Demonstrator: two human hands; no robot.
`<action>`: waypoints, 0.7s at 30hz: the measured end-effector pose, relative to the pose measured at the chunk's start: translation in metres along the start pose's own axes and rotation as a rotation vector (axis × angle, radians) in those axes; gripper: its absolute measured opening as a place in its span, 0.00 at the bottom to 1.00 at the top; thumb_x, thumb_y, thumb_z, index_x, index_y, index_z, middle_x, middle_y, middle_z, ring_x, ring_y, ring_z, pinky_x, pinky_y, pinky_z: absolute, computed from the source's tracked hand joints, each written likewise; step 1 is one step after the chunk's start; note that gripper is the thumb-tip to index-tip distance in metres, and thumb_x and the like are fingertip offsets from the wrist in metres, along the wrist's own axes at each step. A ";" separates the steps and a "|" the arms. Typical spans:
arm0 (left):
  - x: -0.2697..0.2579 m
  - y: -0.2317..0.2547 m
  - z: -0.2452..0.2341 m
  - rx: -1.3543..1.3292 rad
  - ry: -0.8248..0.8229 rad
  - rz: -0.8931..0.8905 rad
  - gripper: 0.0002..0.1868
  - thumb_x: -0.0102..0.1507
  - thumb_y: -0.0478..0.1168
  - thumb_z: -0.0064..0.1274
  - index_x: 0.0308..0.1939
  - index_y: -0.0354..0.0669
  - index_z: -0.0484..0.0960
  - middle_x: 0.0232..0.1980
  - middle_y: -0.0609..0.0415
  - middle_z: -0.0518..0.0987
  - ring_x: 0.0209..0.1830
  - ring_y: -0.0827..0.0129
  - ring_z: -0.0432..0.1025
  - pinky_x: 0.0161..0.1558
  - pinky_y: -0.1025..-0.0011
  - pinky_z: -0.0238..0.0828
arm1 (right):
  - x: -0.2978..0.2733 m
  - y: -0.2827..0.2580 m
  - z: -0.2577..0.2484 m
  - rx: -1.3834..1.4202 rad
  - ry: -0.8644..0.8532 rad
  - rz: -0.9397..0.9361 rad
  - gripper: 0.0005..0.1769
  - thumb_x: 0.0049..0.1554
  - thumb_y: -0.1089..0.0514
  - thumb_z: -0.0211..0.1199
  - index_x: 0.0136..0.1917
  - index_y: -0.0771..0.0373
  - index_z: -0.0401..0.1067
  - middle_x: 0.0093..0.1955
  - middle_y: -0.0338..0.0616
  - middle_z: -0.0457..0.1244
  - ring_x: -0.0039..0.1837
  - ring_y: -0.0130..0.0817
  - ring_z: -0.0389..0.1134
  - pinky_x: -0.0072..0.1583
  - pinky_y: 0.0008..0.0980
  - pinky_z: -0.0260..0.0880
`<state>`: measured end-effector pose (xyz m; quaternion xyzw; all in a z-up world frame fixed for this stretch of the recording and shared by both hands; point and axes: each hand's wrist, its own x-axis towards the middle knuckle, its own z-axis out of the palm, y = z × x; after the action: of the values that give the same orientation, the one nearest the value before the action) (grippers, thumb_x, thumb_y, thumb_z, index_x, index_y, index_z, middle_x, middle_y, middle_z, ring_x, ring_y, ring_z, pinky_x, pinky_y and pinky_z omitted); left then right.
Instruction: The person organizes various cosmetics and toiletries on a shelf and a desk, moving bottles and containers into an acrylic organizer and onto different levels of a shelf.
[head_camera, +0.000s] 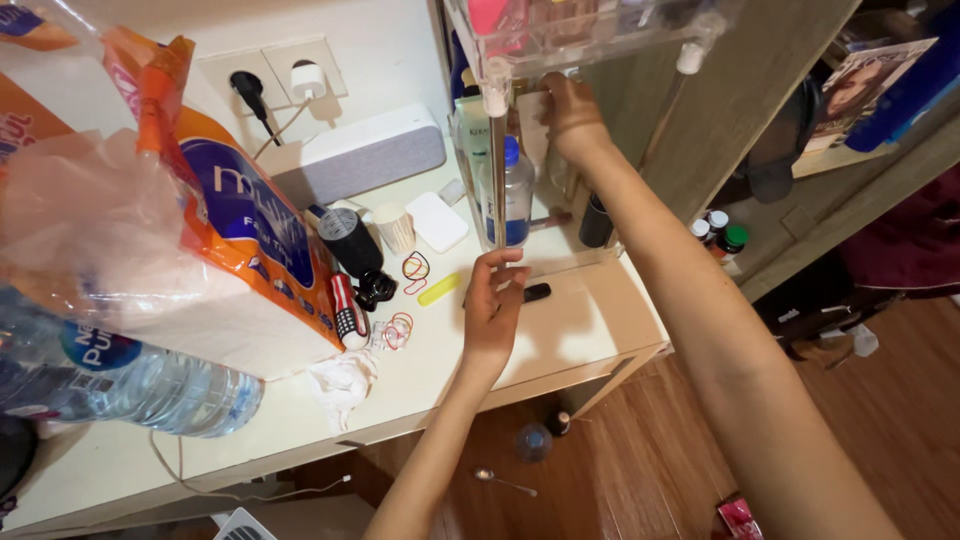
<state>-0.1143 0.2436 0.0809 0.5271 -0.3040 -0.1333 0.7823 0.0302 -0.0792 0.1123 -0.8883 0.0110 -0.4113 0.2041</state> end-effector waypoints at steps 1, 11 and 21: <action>0.000 -0.002 -0.001 0.006 0.000 0.001 0.14 0.71 0.29 0.46 0.61 0.41 0.70 0.56 0.55 0.74 0.56 0.71 0.71 0.56 0.72 0.70 | -0.001 0.003 0.002 -0.001 0.005 0.016 0.16 0.55 0.71 0.61 0.57 0.65 0.71 0.47 0.58 0.68 0.48 0.55 0.71 0.49 0.48 0.70; 0.000 -0.004 -0.004 -0.035 -0.006 -0.029 0.19 0.67 0.23 0.41 0.62 0.39 0.70 0.57 0.54 0.73 0.55 0.71 0.72 0.59 0.72 0.69 | 0.023 -0.138 -0.063 -0.077 -0.204 0.307 0.12 0.63 0.60 0.55 0.58 0.67 0.69 0.47 0.58 0.66 0.45 0.59 0.72 0.51 0.51 0.73; -0.005 0.003 0.001 -0.065 -0.011 -0.007 0.18 0.68 0.25 0.42 0.62 0.37 0.69 0.60 0.53 0.71 0.54 0.70 0.72 0.58 0.71 0.68 | 0.019 -0.101 -0.041 0.135 -0.071 0.070 0.05 0.58 0.65 0.63 0.49 0.63 0.77 0.45 0.49 0.70 0.49 0.45 0.73 0.52 0.44 0.71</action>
<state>-0.1195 0.2470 0.0824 0.5017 -0.3020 -0.1486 0.7969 -0.0023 -0.0045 0.1877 -0.8855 0.0068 -0.3720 0.2782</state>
